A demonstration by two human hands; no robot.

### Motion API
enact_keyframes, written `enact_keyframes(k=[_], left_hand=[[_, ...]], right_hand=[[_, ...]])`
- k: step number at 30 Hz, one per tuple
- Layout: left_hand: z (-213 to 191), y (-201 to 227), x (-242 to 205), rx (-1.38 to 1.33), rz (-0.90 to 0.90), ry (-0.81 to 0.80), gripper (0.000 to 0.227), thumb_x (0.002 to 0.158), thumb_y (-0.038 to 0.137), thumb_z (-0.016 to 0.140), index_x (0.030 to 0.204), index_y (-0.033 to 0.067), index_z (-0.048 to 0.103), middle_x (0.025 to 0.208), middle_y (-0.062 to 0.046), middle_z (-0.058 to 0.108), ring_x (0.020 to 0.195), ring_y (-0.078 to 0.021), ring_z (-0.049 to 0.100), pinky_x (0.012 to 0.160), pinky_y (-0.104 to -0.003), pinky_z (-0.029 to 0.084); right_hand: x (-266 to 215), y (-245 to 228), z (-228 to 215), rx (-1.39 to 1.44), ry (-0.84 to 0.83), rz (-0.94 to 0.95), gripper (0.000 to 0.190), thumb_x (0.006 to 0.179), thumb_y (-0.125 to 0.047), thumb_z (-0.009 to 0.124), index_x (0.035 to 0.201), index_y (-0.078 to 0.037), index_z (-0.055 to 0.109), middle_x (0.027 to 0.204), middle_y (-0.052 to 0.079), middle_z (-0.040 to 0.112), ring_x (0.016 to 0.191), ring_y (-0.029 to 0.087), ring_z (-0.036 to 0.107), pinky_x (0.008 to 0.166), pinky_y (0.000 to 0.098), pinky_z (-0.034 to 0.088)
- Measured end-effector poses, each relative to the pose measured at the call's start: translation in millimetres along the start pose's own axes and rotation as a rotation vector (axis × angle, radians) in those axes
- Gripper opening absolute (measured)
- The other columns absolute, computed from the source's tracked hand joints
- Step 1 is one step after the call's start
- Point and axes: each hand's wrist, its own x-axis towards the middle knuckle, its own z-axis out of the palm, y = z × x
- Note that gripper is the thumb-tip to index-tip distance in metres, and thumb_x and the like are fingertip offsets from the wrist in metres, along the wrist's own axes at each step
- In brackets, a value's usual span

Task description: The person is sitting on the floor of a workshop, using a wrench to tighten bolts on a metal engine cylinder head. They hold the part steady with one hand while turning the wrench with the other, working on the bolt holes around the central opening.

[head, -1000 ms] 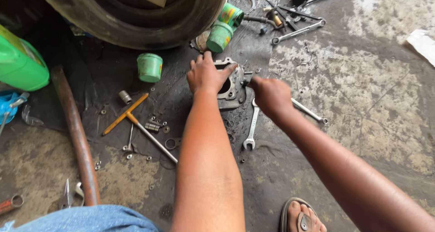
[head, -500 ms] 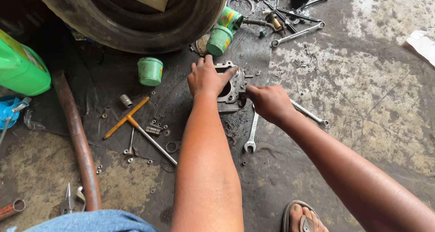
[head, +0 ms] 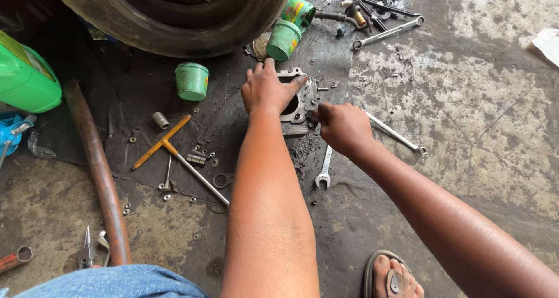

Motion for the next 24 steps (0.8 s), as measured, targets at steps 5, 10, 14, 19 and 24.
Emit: enact_keyframes(k=[5, 10, 14, 19, 24], left_hand=[[2, 0, -2, 0.003, -0.037, 0.003, 0.092, 0.064, 0.08, 0.079, 0.125, 0.0127, 0.061, 0.131, -0.009, 0.063, 0.127, -0.0334, 0.054, 0.097, -0.046, 0.05], [2, 5, -6, -0.005, -0.091, 0.022, 0.095, 0.06, 0.08, 0.079, 0.124, 0.0122, 0.061, 0.13, -0.008, 0.063, 0.125, -0.0318, 0.056, 0.093, -0.046, 0.052], [7, 3, -12, 0.01, -0.117, 0.082, 0.092, 0.061, 0.079, 0.08, 0.119, 0.0097, 0.061, 0.125, -0.01, 0.065, 0.126, -0.0325, 0.056, 0.091, -0.047, 0.053], [7, 11, -23, 0.024, -0.238, 0.18, 0.086, 0.064, 0.075, 0.081, 0.114, 0.0094, 0.059, 0.122, -0.01, 0.065, 0.122, -0.0332, 0.058, 0.086, -0.05, 0.055], [5, 19, -32, 0.054, -0.476, 0.305, 0.091, 0.06, 0.078, 0.08, 0.113, 0.0085, 0.055, 0.124, -0.014, 0.061, 0.121, -0.0338, 0.056, 0.074, -0.05, 0.059]], right_hand=[[2, -6, 8, -0.067, 0.077, 0.019, 0.015, 0.093, -0.026, 0.064, 0.092, -0.013, 0.072, 0.076, 0.016, 0.072, 0.073, 0.037, 0.071, 0.067, 0.0514, 0.054], [-2, -15, 1, -0.09, -0.048, 0.063, 0.027, 0.101, -0.034, 0.06, 0.094, -0.01, 0.071, 0.077, 0.018, 0.072, 0.073, 0.037, 0.072, 0.068, 0.0503, 0.055], [-11, -22, 8, -0.125, 0.03, 0.047, 0.024, 0.098, -0.029, 0.06, 0.093, -0.008, 0.072, 0.08, 0.017, 0.074, 0.078, 0.038, 0.073, 0.069, 0.05, 0.056], [-7, -31, -2, -0.107, -0.051, 0.13, 0.032, 0.103, -0.032, 0.056, 0.093, -0.006, 0.073, 0.086, 0.019, 0.074, 0.082, 0.039, 0.074, 0.074, 0.0497, 0.058], [-15, -33, -1, -0.078, -0.111, 0.138, 0.03, 0.101, -0.031, 0.056, 0.095, -0.007, 0.073, 0.088, 0.02, 0.074, 0.081, 0.038, 0.074, 0.073, 0.0504, 0.058]])
